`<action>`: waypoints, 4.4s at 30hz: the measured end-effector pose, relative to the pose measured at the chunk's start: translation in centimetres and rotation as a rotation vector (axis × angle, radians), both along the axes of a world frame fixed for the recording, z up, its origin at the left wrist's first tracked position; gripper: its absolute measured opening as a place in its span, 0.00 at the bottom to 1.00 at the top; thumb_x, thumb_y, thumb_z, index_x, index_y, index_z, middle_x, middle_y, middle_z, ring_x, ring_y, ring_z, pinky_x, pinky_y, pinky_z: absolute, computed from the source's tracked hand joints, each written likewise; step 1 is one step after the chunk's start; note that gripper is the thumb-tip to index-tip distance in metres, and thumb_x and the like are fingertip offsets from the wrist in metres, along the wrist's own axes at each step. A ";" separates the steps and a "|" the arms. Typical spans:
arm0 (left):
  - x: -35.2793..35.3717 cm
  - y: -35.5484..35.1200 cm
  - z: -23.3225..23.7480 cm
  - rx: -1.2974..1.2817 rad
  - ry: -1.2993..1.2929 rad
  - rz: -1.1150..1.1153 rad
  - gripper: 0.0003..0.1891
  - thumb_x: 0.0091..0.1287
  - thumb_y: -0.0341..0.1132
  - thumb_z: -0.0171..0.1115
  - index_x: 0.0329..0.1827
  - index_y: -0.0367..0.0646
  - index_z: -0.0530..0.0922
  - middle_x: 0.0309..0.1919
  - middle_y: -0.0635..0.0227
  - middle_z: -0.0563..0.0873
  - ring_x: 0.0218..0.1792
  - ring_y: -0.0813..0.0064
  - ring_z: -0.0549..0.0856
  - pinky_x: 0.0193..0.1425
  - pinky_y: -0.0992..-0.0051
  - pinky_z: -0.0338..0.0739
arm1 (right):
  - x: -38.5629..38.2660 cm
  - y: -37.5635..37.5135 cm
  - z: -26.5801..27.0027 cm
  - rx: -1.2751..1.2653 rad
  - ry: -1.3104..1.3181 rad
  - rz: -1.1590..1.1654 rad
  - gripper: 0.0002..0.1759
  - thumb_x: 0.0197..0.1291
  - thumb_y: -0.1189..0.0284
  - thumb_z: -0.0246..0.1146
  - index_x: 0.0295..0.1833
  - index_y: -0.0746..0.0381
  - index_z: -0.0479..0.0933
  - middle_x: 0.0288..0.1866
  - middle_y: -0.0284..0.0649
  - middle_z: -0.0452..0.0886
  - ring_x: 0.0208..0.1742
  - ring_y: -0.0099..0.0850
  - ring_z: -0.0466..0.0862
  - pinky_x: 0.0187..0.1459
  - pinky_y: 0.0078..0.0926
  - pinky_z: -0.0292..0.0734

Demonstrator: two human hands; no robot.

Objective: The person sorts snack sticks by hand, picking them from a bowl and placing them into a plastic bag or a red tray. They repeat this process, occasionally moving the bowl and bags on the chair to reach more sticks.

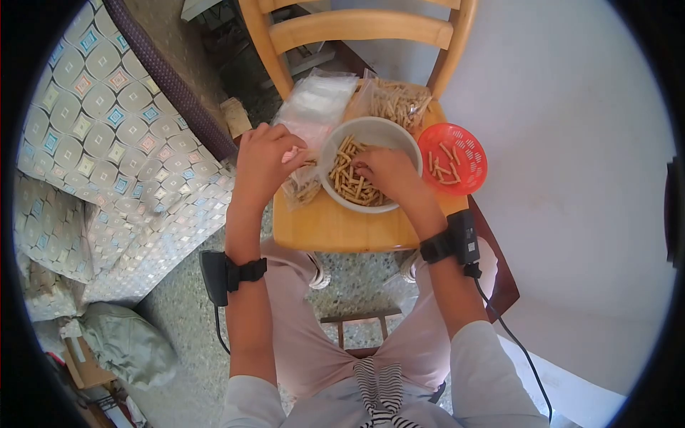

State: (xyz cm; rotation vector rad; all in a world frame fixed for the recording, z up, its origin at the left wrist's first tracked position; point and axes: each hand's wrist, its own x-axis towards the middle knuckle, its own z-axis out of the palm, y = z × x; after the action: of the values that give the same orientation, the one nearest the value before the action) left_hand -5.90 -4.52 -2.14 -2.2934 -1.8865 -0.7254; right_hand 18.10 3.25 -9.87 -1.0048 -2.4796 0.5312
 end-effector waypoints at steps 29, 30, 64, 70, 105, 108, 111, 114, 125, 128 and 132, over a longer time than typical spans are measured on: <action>6.6 1.7 -1.3 0.121 -0.337 -0.156 0.08 0.63 0.33 0.71 0.44 0.44 0.87 0.41 0.68 0.88 0.42 0.61 0.86 0.49 0.65 0.78 | 0.2 -1.0 6.5 -0.051 0.725 0.059 0.14 0.60 0.71 0.72 0.52 0.59 0.85 0.42 0.38 0.86 0.36 0.30 0.84 0.41 0.26 0.79; 6.7 1.8 -1.4 0.127 -0.355 -0.135 0.08 0.62 0.34 0.71 0.43 0.44 0.87 0.40 0.69 0.88 0.43 0.62 0.86 0.48 0.64 0.79 | 0.2 -1.0 6.6 -0.050 0.725 0.055 0.14 0.60 0.71 0.72 0.52 0.59 0.85 0.42 0.38 0.86 0.36 0.30 0.84 0.41 0.26 0.79; 2.3 0.3 0.4 -0.014 -0.241 -0.040 0.08 0.61 0.32 0.73 0.42 0.44 0.89 0.38 0.67 0.86 0.45 0.64 0.83 0.50 0.67 0.77 | 0.8 -0.1 3.2 0.024 0.058 0.100 0.12 0.60 0.65 0.70 0.47 0.59 0.84 0.47 0.42 0.86 0.47 0.45 0.85 0.49 0.42 0.80; 1.1 0.8 -1.5 -0.004 -0.020 -0.023 0.06 0.62 0.37 0.71 0.38 0.46 0.89 0.46 0.70 0.87 0.51 0.62 0.83 0.56 0.62 0.77 | 0.6 -0.6 1.2 -0.065 -0.145 0.132 0.12 0.56 0.68 0.72 0.47 0.57 0.85 0.47 0.40 0.86 0.51 0.44 0.85 0.51 0.42 0.80; 1.1 0.3 0.1 0.119 -0.115 0.160 0.10 0.65 0.42 0.71 0.38 0.46 0.89 0.47 0.74 0.88 0.46 0.66 0.86 0.50 0.69 0.81 | 2.6 0.6 5.3 0.137 0.040 -0.164 0.07 0.65 0.63 0.67 0.42 0.53 0.84 0.38 0.33 0.86 0.44 0.35 0.86 0.78 0.62 0.46; 2.0 0.7 0.1 0.306 -0.193 0.037 0.11 0.64 0.43 0.72 0.42 0.47 0.89 0.46 0.75 0.88 0.47 0.65 0.85 0.50 0.69 0.80 | 2.2 0.8 4.9 0.199 0.112 -0.173 0.06 0.65 0.64 0.68 0.42 0.53 0.83 0.38 0.32 0.86 0.45 0.33 0.86 0.77 0.63 0.47; 4.0 1.2 -0.1 0.397 -0.164 -0.078 0.13 0.62 0.43 0.73 0.47 0.49 0.89 0.45 0.74 0.88 0.46 0.64 0.84 0.49 0.68 0.80 | 2.0 0.8 5.2 0.362 0.185 -0.122 0.05 0.64 0.65 0.69 0.43 0.52 0.83 0.38 0.30 0.86 0.47 0.32 0.85 0.77 0.62 0.48; 4.6 1.0 -0.7 0.212 -0.016 -0.107 0.16 0.62 0.42 0.74 0.52 0.49 0.87 0.47 0.71 0.88 0.52 0.63 0.85 0.54 0.63 0.78 | 1.8 0.4 5.7 0.249 0.171 -0.068 0.05 0.65 0.65 0.67 0.43 0.52 0.84 0.39 0.32 0.86 0.52 0.36 0.84 0.75 0.67 0.50; 5.8 1.2 -1.6 0.130 -0.167 -0.081 0.08 0.61 0.40 0.72 0.41 0.51 0.87 0.39 0.77 0.87 0.41 0.67 0.87 0.44 0.67 0.80 | 1.5 0.0 6.3 0.344 0.365 0.120 0.07 0.61 0.69 0.70 0.44 0.55 0.87 0.41 0.34 0.87 0.47 0.36 0.82 0.59 0.38 0.71; 5.5 1.4 -1.5 0.137 -0.203 -0.086 0.08 0.61 0.39 0.73 0.41 0.50 0.87 0.42 0.77 0.86 0.43 0.69 0.86 0.44 0.68 0.81 | 1.8 0.2 6.2 0.324 0.328 0.091 0.06 0.62 0.69 0.69 0.44 0.55 0.85 0.42 0.33 0.86 0.48 0.37 0.83 0.60 0.38 0.71; 6.1 1.3 -0.9 0.204 -0.353 -0.100 0.09 0.60 0.36 0.75 0.42 0.47 0.88 0.56 0.74 0.83 0.47 0.72 0.85 0.44 0.69 0.81 | 1.9 0.4 5.7 0.287 0.277 0.027 0.08 0.63 0.66 0.68 0.45 0.55 0.84 0.41 0.33 0.85 0.50 0.35 0.83 0.63 0.40 0.71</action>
State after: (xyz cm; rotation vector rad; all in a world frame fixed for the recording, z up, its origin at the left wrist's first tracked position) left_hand 0.19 -3.24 -3.08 -2.2592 -1.7276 -1.3461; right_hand 20.01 3.67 -4.16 -0.7323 -2.2444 0.2880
